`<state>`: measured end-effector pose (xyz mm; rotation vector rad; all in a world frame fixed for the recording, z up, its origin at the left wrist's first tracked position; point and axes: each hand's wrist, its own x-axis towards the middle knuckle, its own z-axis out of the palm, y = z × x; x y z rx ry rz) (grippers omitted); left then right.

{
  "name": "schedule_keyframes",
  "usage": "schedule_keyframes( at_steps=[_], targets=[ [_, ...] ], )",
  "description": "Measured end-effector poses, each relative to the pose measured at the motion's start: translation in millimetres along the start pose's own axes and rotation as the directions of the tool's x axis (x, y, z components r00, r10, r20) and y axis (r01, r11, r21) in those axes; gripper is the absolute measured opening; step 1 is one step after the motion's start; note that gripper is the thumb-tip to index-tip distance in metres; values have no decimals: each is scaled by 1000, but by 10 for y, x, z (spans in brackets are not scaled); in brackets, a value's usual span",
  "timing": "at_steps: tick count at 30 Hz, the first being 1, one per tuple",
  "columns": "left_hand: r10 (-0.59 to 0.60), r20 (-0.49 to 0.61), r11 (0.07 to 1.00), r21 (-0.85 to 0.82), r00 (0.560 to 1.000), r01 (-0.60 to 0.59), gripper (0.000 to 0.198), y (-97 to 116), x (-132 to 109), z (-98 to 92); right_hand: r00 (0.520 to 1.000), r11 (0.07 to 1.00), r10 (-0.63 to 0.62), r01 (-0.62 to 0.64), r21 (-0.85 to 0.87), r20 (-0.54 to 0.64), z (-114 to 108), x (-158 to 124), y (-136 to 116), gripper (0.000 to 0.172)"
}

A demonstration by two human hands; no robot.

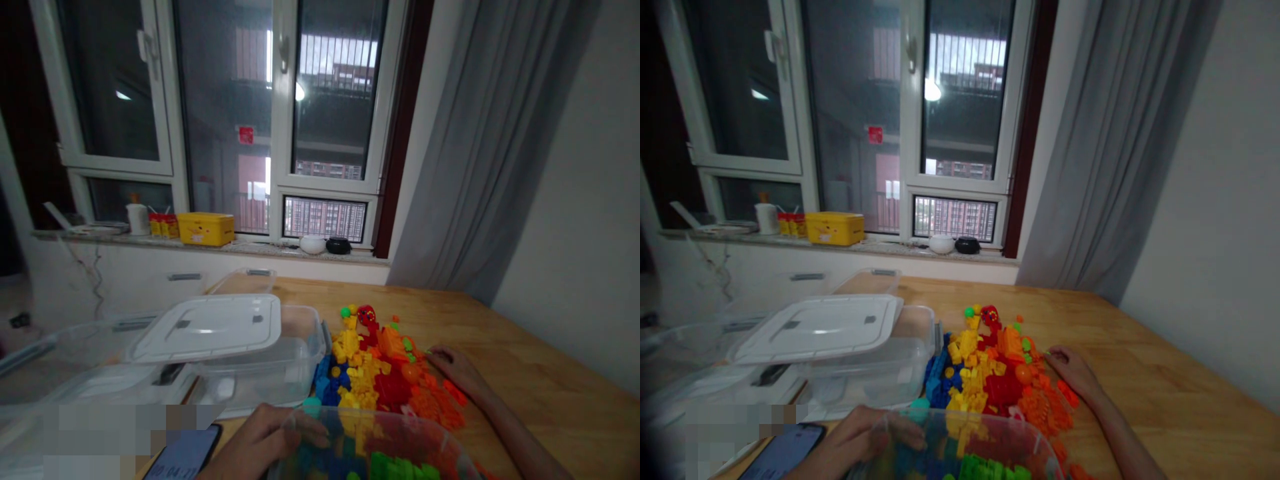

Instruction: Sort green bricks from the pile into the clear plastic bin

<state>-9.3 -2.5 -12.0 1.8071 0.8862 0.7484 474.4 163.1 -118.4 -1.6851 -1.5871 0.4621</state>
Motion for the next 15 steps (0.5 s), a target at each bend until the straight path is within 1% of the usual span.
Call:
schedule_keyframes(
  at_steps=[3,11,15],
  targets=[
    [-32,-48,998,46,998,34,32,39,-43,10,1000,1000,6,-7,-7,-12,-4,8,11,44],
    [-64,-40,996,65,997,66,34,76,-93,17,1000,1000,11,-11,-13,-5,-17,-13,-17,42],
    [-84,-71,995,40,994,87,34,67,-89,22,1000,1000,4,-4,-11,-1,-27,-32,-49,43]
  ],
)
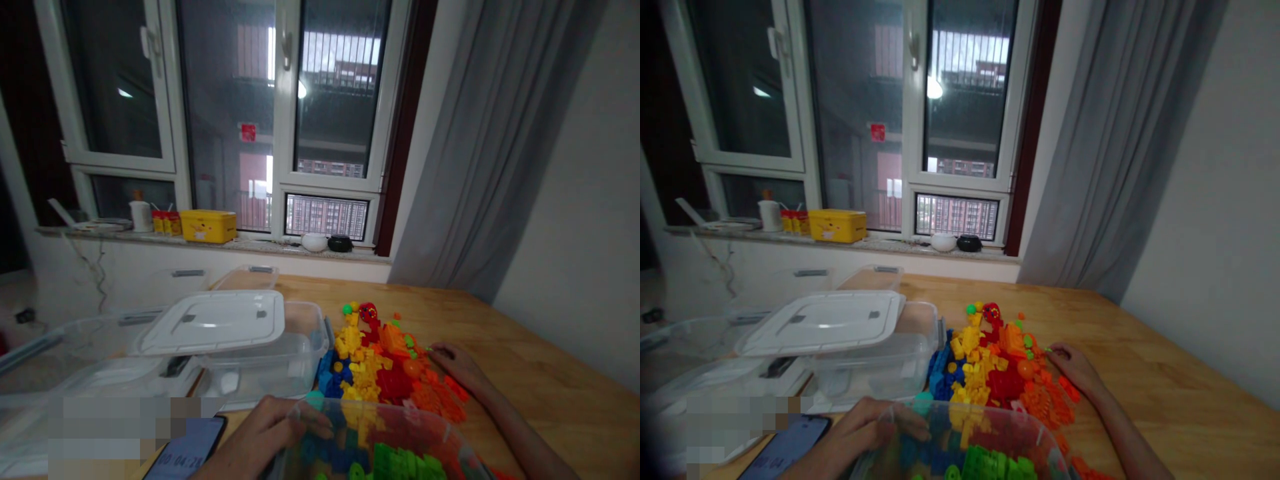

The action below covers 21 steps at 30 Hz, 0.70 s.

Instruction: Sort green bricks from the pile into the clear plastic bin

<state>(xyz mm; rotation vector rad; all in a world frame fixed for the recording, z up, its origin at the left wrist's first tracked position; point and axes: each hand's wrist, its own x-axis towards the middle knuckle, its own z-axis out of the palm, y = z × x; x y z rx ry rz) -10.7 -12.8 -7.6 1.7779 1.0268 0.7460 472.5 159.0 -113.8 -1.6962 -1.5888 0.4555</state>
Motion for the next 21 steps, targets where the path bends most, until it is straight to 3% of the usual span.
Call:
schedule_keyframes(
  at_steps=[10,17,21],
  targets=[
    [35,-30,995,-93,999,-37,32,8,-15,45,1000,1000,-3,3,12,20,-17,4,4,43],
    [52,-4,998,-18,999,-52,34,10,5,37,1000,1000,-2,2,7,3,-6,-6,-22,45],
    [42,-36,996,-72,998,-44,32,-32,4,54,1000,1000,-2,2,1,7,-11,-21,-49,48]
  ],
)
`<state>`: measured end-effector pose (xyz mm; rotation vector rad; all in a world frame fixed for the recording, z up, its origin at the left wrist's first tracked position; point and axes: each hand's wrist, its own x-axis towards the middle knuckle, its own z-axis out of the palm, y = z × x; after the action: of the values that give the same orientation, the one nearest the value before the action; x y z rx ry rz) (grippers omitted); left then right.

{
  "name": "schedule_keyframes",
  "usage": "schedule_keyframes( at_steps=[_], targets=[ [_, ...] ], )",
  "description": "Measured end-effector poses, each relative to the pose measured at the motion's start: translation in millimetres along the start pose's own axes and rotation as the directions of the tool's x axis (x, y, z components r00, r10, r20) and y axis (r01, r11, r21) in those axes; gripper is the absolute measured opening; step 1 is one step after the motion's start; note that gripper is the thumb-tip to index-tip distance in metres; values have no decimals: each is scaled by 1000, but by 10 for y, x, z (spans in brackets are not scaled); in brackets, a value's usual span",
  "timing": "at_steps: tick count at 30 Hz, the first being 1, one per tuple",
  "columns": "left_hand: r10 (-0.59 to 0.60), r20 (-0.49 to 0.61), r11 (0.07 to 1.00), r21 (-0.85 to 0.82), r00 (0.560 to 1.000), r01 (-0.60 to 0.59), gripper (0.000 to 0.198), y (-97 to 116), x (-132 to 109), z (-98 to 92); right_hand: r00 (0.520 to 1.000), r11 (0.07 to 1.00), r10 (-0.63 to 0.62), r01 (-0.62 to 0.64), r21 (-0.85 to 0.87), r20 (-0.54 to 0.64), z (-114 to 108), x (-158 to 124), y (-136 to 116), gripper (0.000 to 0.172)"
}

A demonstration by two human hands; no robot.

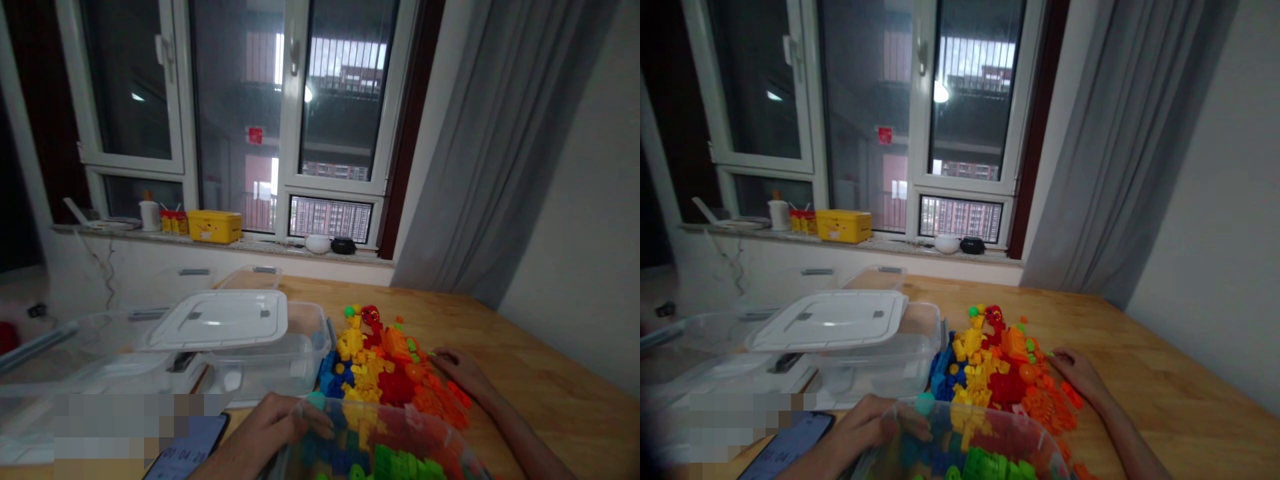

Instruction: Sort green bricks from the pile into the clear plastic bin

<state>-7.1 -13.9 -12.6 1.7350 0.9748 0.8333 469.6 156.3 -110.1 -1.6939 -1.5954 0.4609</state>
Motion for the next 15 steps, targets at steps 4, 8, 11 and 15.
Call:
schedule_keyframes(
  at_steps=[4,8,11,15],
  targets=[
    [13,-10,999,-43,1000,-14,31,-35,7,14,1000,1000,-3,3,4,3,-3,1,-7,46],
    [19,-9,1000,-18,1000,-19,32,-26,-2,13,1000,1000,-11,11,5,5,-7,-4,-19,45],
    [15,-6,1000,7,1000,-15,33,-3,-11,18,1000,1000,-14,14,-1,-4,-12,-14,-38,41],
    [46,23,998,48,999,-47,34,51,-8,46,1000,1000,-23,23,-2,-6,-9,-24,-55,38]
  ],
)
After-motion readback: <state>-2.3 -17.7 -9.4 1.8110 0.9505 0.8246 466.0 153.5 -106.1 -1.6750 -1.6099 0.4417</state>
